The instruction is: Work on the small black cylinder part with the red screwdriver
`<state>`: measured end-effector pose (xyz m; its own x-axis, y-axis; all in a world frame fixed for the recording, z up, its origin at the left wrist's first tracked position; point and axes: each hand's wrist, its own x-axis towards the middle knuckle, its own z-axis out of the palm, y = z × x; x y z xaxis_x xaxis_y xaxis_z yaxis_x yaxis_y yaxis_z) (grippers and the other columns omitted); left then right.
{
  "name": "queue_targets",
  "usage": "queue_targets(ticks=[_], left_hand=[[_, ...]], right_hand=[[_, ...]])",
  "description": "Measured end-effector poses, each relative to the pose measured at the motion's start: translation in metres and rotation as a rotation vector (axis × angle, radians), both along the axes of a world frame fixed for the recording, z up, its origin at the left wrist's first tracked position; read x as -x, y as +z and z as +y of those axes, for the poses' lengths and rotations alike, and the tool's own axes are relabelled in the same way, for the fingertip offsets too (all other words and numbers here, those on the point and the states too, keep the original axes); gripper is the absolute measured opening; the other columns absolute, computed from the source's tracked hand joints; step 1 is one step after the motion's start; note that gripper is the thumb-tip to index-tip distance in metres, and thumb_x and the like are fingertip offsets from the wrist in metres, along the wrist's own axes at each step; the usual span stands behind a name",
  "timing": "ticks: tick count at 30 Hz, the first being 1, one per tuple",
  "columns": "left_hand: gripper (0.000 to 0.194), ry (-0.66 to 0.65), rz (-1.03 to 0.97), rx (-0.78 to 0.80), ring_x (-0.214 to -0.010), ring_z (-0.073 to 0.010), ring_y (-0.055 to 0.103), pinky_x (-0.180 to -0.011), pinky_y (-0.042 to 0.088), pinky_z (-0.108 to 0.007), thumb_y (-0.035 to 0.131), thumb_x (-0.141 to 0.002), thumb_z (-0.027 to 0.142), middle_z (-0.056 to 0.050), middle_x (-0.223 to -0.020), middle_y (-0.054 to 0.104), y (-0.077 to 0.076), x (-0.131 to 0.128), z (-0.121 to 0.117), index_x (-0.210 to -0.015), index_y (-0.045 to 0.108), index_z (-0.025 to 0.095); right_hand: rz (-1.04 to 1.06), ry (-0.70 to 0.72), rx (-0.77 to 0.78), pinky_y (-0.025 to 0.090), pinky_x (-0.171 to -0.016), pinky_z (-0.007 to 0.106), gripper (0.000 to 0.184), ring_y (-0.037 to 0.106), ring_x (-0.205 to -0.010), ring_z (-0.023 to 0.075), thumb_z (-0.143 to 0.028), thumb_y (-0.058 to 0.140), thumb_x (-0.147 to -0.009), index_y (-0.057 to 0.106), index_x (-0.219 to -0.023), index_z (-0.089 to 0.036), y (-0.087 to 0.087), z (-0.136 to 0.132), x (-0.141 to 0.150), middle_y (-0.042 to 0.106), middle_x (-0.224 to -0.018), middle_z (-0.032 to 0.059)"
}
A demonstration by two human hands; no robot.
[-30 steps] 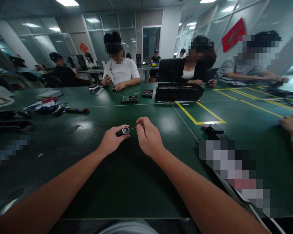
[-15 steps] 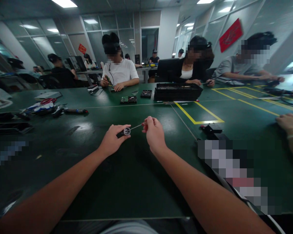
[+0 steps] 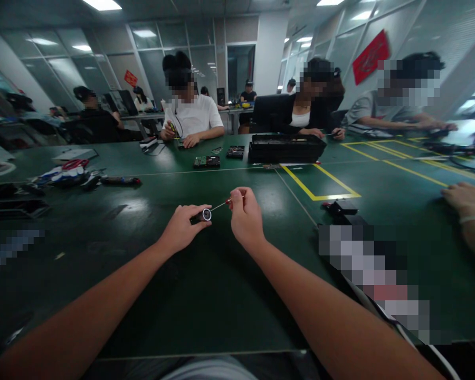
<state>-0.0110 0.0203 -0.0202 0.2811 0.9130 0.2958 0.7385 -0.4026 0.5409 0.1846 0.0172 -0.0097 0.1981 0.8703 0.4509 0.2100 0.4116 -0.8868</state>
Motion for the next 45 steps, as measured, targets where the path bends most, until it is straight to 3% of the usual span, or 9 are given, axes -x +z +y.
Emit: queue_targets(ticks=[12, 19, 24, 28, 34, 37, 41, 45], left_hand=[[0.047, -0.014, 0.035, 0.022, -0.103, -0.026, 0.059, -0.114, 0.028, -0.061, 0.069, -0.092, 0.036, -0.003, -0.105, 0.07, -0.001, -0.002, -0.002, -0.137, 0.061, 0.03], [0.045, -0.016, 0.014, 0.017, -0.1, -0.0247, 0.061, -0.113, 0.03, -0.06, 0.069, -0.091, 0.035, -0.002, -0.1, 0.069, -0.001, -0.003, -0.002, -0.135, 0.062, 0.029], [0.039, -0.005, -0.156, 0.038, -0.098, -0.0231, 0.064, -0.099, 0.047, -0.045, 0.072, -0.088, 0.029, -0.004, -0.106, 0.07, -0.002, -0.003, -0.003, -0.126, 0.066, 0.026], [0.035, 0.04, -0.331, 0.018, -0.102, -0.0226, 0.066, -0.093, 0.051, -0.039, 0.072, -0.085, 0.027, -0.006, -0.115, 0.07, -0.004, 0.0, 0.0, -0.12, 0.066, 0.022], [0.049, -0.017, -0.452, 0.123, -0.115, -0.0215, 0.063, -0.104, 0.047, -0.039, 0.06, -0.093, 0.029, -0.009, -0.126, 0.066, 0.004, 0.009, 0.007, -0.14, 0.051, 0.021], [0.05, 0.0, -0.381, 0.167, -0.106, -0.0217, 0.064, -0.097, 0.05, -0.039, 0.057, -0.094, 0.034, -0.01, -0.12, 0.066, 0.017, 0.012, 0.006, -0.141, 0.048, 0.02], [0.039, -0.007, -0.088, 0.17, -0.096, -0.0242, 0.065, -0.088, 0.051, -0.04, 0.065, -0.088, 0.048, -0.007, -0.11, 0.07, 0.034, 0.01, 0.002, -0.117, 0.066, 0.022], [0.037, -0.076, 0.194, 0.184, -0.096, -0.0268, 0.067, -0.084, 0.051, -0.039, 0.065, -0.088, 0.048, -0.008, -0.109, 0.073, 0.034, 0.002, 0.008, -0.116, 0.071, 0.024]], right_hand=[[-0.312, -0.055, -0.178, 0.043, -0.063, 0.032, 0.017, 0.06, -0.068, 0.0171, -0.035, 0.043, -0.102, 0.053, -0.097, -0.023, 0.007, -0.01, 0.003, 0.064, -0.079, 0.0018], [-0.298, -0.186, -0.232, 0.043, -0.062, 0.032, 0.016, 0.059, -0.066, 0.0172, -0.034, 0.042, -0.102, 0.052, -0.096, -0.023, 0.012, -0.011, 0.002, 0.065, -0.077, 0.0017], [-0.279, -0.206, -0.255, 0.043, -0.063, 0.032, 0.016, 0.06, -0.066, 0.0174, -0.034, 0.042, -0.102, 0.052, -0.096, -0.023, 0.011, -0.009, 0.001, 0.065, -0.078, 0.0019], [-0.254, -0.197, -0.257, 0.043, -0.063, 0.032, 0.017, 0.059, -0.067, 0.0169, -0.035, 0.042, -0.103, 0.053, -0.096, -0.023, 0.011, -0.009, 0.0, 0.064, -0.078, 0.0012], [-0.228, -0.162, -0.263, 0.042, -0.063, 0.031, 0.019, 0.057, -0.066, 0.0158, -0.035, 0.041, -0.104, 0.054, -0.098, -0.023, 0.012, -0.011, -0.001, 0.063, -0.079, 0.0003], [-0.232, -0.137, -0.245, 0.041, -0.062, 0.031, 0.019, 0.056, -0.065, 0.0155, -0.036, 0.041, -0.104, 0.053, -0.099, -0.023, 0.012, -0.011, -0.001, 0.063, -0.078, -0.0003], [-0.234, -0.126, -0.218, 0.041, -0.063, 0.031, 0.018, 0.057, -0.067, 0.0159, -0.035, 0.04, -0.104, 0.053, -0.099, -0.024, 0.014, -0.013, -0.001, 0.064, -0.08, 0.0003], [-0.236, -0.119, -0.203, 0.041, -0.065, 0.031, 0.017, 0.058, -0.068, 0.0163, -0.034, 0.04, -0.104, 0.053, -0.099, -0.024, 0.015, -0.013, -0.001, 0.064, -0.081, 0.0009]])
